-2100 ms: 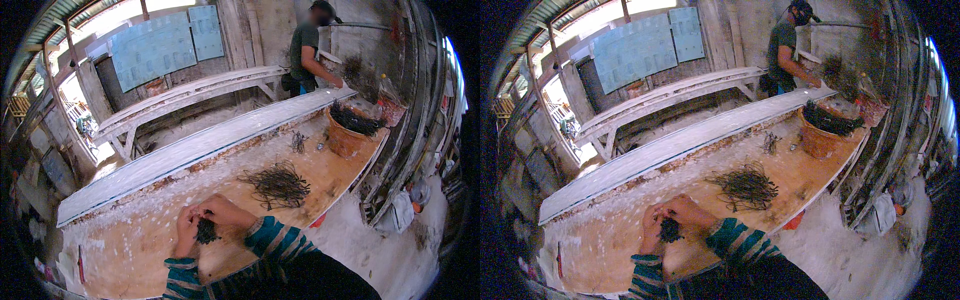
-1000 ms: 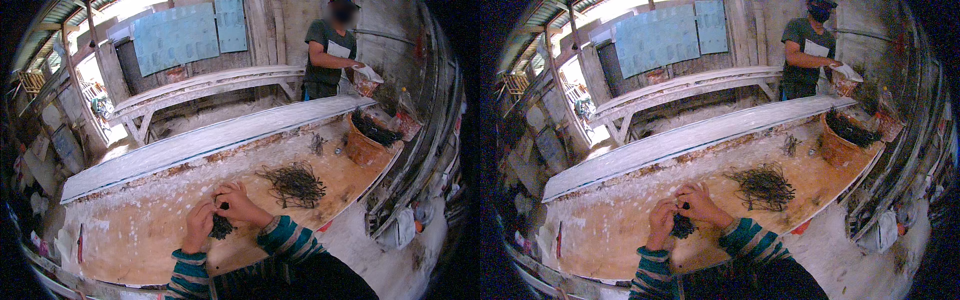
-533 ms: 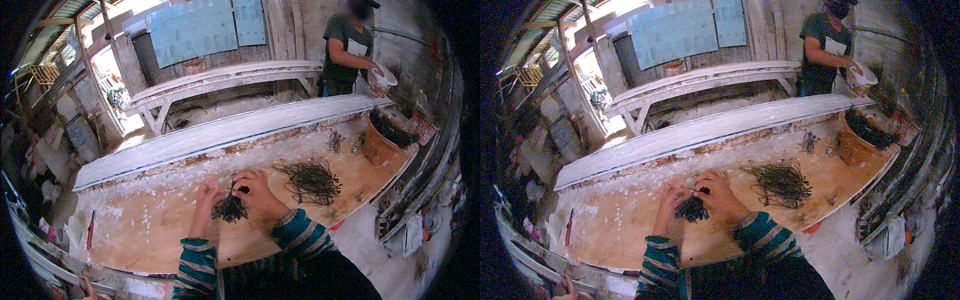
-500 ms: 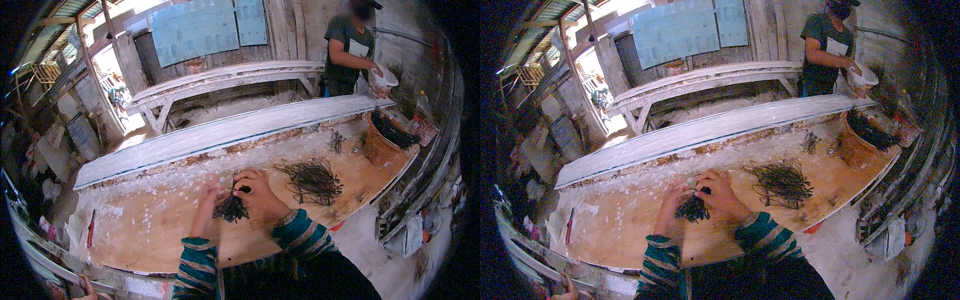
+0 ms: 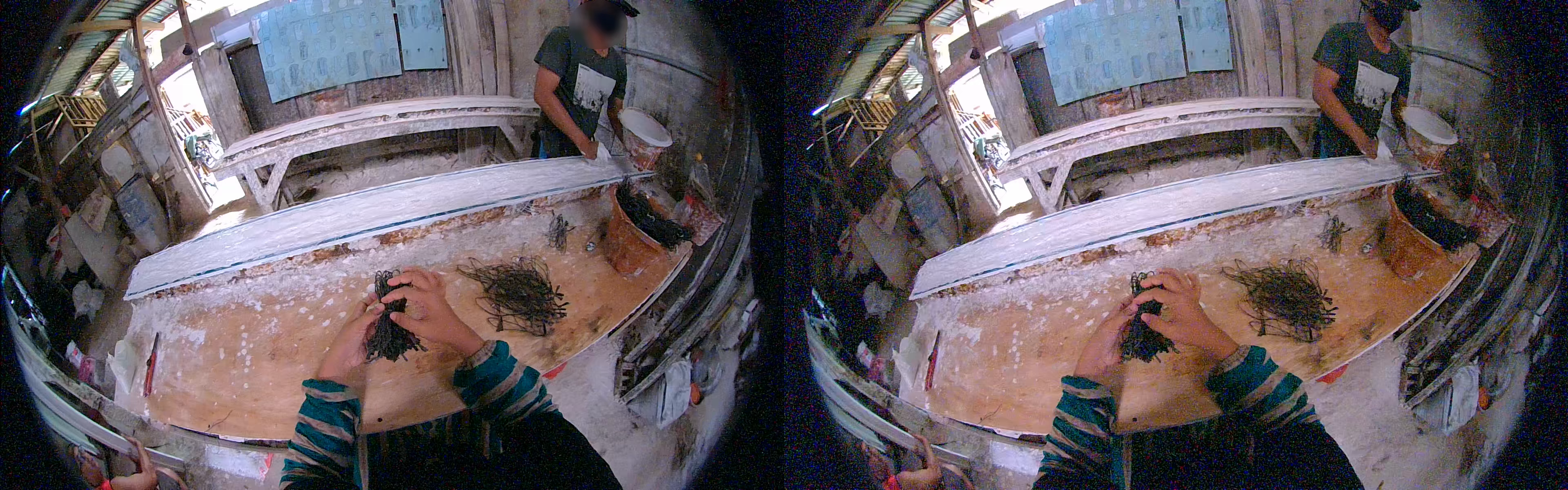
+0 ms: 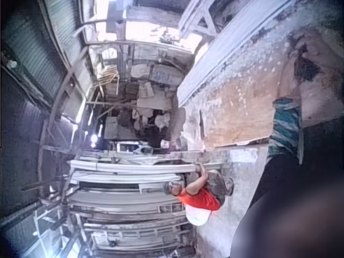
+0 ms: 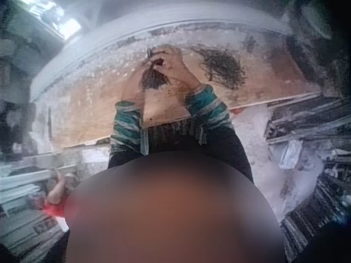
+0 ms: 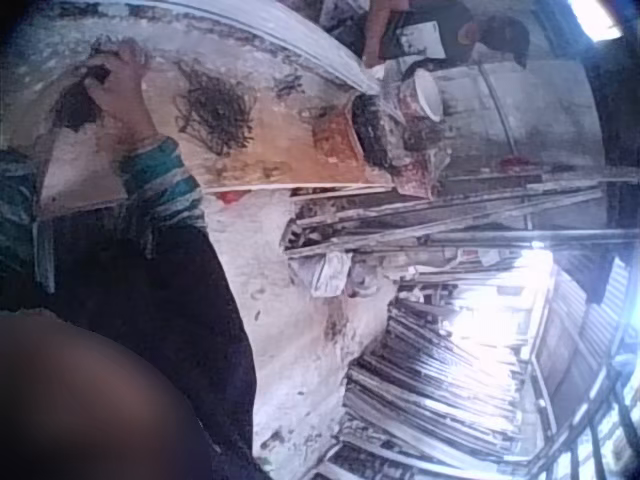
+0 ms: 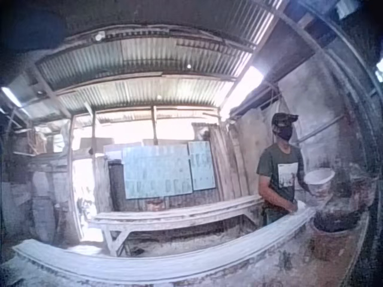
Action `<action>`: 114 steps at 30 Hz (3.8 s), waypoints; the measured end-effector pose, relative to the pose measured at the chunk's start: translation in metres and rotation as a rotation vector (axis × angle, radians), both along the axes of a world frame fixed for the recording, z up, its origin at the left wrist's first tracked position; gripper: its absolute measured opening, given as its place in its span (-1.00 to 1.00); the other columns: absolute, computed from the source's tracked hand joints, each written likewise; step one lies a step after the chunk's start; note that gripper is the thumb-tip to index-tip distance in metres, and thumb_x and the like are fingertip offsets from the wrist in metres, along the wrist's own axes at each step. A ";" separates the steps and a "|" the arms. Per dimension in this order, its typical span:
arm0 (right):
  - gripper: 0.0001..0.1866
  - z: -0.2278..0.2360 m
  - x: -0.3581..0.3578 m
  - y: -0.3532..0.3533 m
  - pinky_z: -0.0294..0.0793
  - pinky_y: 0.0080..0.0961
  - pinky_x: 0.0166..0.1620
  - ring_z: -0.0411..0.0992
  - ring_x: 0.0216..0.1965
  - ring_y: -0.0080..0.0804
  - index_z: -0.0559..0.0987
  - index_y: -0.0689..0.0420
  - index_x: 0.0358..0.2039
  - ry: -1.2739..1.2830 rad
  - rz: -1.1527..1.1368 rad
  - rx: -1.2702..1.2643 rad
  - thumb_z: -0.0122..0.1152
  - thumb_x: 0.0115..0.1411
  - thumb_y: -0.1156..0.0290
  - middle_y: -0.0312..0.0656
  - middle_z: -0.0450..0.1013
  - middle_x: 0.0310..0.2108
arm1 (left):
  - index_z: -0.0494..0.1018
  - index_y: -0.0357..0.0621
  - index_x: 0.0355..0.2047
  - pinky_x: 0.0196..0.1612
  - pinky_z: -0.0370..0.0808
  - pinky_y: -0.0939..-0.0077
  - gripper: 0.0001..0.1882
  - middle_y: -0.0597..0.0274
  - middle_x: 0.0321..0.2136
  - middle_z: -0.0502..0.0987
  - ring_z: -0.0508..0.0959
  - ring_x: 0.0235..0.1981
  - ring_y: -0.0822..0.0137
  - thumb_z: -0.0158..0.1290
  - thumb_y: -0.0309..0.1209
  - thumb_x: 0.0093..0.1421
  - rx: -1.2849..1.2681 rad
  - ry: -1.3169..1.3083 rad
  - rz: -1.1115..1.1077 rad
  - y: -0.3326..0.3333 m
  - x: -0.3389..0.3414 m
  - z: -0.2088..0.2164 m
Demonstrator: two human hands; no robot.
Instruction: The person repeatedly picks up small black cords from a pile on a wooden workbench and ties them into bundles by hand. A coworker in the background applies a white substance to a long curved object and handles white fibrous material.
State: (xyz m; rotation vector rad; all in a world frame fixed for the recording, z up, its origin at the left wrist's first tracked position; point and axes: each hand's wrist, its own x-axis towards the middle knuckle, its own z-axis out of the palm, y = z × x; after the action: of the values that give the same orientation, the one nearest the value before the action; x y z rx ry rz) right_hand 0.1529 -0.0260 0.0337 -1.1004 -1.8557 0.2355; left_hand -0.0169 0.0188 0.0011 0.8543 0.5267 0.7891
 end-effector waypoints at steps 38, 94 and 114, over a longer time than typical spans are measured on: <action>-0.76 -0.007 -0.006 0.003 0.06 -0.30 -0.06 0.33 -0.28 -0.39 0.57 -0.04 -0.38 -0.007 -0.135 0.068 0.33 -0.14 0.29 -0.41 0.42 -0.50 | 0.37 -0.15 -0.22 -0.30 0.43 0.58 -0.78 0.26 -0.30 0.48 0.48 -0.31 0.38 0.04 -0.53 0.08 0.021 -0.111 0.162 0.000 0.001 -0.001; -0.89 -0.026 -0.002 0.015 0.38 -0.64 -0.37 0.38 -0.45 -0.64 0.42 0.12 -0.43 0.868 0.321 -0.447 0.07 0.17 0.37 -0.34 0.43 -0.49 | 0.39 -0.23 -0.25 -0.31 0.46 0.52 -0.71 0.27 -0.40 0.51 0.51 -0.40 0.41 0.17 -0.45 0.00 0.132 0.044 0.339 -0.026 0.023 0.022; -0.92 -0.014 0.003 0.009 0.32 -0.69 -0.32 0.35 -0.42 -0.65 0.43 0.13 -0.47 0.842 0.284 -0.393 0.09 0.14 0.45 -0.37 0.41 -0.51 | 0.39 -0.25 -0.21 -0.27 0.43 0.58 -0.72 0.29 -0.31 0.48 0.47 -0.34 0.49 0.08 -0.62 0.02 0.186 -0.035 0.274 -0.028 0.023 0.010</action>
State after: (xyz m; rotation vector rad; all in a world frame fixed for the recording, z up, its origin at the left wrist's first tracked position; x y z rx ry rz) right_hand 0.1554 -0.0168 0.0195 -0.7879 -1.2019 1.0860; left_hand 0.0062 -0.0087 0.0115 0.9496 0.5519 1.1154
